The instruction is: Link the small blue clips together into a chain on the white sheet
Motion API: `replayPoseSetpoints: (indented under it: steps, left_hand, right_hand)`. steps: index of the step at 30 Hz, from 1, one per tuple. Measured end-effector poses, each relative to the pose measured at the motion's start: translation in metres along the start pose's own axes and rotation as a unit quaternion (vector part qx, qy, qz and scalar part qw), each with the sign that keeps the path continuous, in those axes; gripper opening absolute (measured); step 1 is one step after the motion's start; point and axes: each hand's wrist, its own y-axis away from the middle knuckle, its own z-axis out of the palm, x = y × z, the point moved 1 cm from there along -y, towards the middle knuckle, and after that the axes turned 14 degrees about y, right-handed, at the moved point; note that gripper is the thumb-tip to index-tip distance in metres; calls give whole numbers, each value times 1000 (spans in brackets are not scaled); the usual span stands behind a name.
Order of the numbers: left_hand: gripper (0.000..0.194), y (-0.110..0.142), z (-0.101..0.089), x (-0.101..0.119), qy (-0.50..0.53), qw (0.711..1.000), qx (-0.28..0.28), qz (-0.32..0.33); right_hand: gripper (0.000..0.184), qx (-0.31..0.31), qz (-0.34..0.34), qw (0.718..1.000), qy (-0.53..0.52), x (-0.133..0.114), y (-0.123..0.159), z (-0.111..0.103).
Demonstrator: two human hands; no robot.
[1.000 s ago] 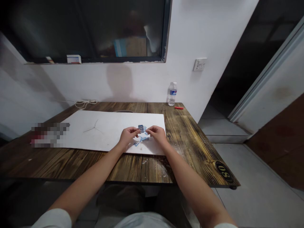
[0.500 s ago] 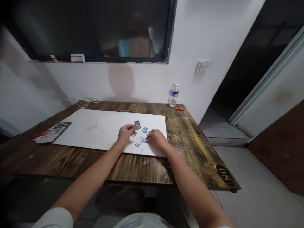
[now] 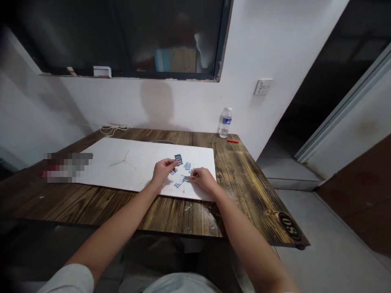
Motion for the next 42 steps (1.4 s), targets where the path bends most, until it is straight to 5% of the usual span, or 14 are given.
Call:
replayPoseSetpoints:
  steps: [11,23,42]
  left_hand:
    - [33,0,0,-3,-17,1000,-5,0]
    - [36,4,4,-10,-43,998,-44,-24]
    - [29,14,11,-7,-59,992,-104,-51]
  right_hand:
    - [16,85,8,996,-12,1,-3,-4]
    - [36,116,89,933,-330,-14,1,-14]
    - [38,132,76,960,-235,-10,1,3]
